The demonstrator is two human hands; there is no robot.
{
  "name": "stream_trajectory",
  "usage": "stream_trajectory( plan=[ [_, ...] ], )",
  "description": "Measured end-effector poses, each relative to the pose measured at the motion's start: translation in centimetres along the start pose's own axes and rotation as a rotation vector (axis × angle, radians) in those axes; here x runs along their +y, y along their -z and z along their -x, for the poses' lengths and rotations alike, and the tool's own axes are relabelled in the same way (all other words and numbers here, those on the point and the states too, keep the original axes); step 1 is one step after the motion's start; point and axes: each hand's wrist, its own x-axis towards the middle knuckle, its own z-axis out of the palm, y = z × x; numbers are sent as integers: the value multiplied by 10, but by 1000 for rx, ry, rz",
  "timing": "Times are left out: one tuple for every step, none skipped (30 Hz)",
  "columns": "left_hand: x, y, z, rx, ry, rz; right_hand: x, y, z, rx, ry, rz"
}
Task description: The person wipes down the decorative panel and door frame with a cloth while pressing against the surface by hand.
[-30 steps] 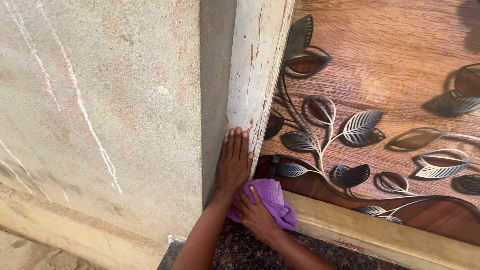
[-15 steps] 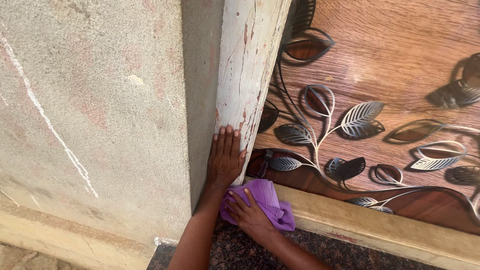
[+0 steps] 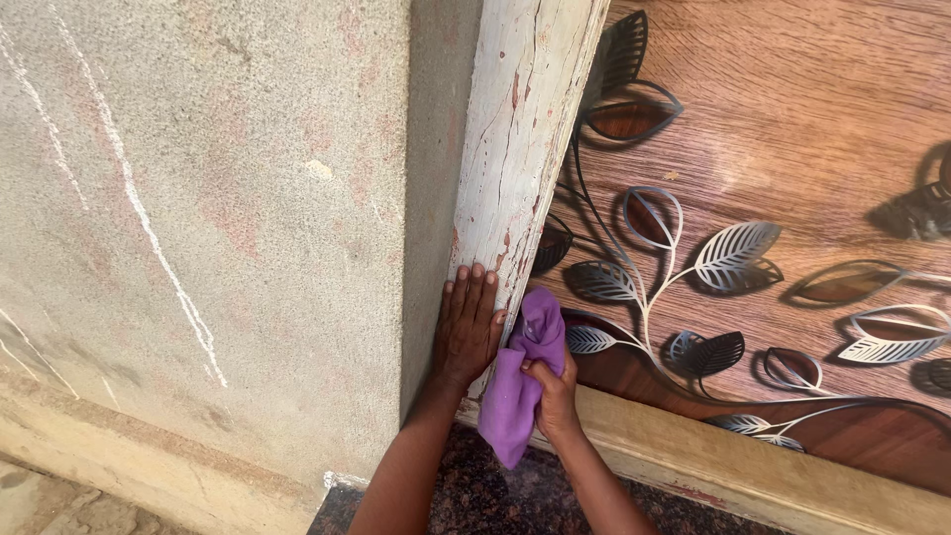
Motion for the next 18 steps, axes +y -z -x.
stream_trajectory(
  plan=[
    [-1,-2,1,-9,-1,11,8,-3,-5,17,-33,-91],
    [-3,-5,0,-8,-2,5,17,-5,-8,13,-32,-96],
    [-5,-9,0,26,-28,-15,27,-7,-9,0,-68,-134],
    [-7,-11,1,61,-53,-35,35,-7,-10,-13,-103,-172],
    [-8,-13,1,62,-52,-37,42,-5,-11,-15,-103,-173],
    [-9,-14,1,74,-60,-30,49,-4,-8,-6,-129,-180],
    [-9,-15,2,85,-66,-19,54,0,-2,6,-156,-183],
    [-8,-15,3,85,-64,-18,57,1,6,7,-158,-181],
    [-8,-14,4,59,-54,-20,59,-1,13,10,-192,-111],
    [-8,-12,4,32,-45,-23,58,-4,18,13,-226,-41],
    [-8,-10,3,35,-44,-27,54,-9,21,8,-225,-40],
    [-7,-10,2,44,-50,-22,48,-13,24,26,-234,-42],
    [-6,-9,3,51,-54,-16,42,-18,26,46,-246,-42],
    [-6,-9,4,53,-50,-17,35,-24,25,43,-248,-40],
    [-6,-10,3,53,-56,-17,27,-29,23,66,-240,-43],
    [-7,-11,3,54,-62,-17,18,-34,21,90,-232,-47],
    [-8,-13,2,59,-61,-15,7,-37,17,87,-229,-42],
    [-9,-15,2,80,-77,-24,-7,-38,12,87,-202,-2]
  ],
)
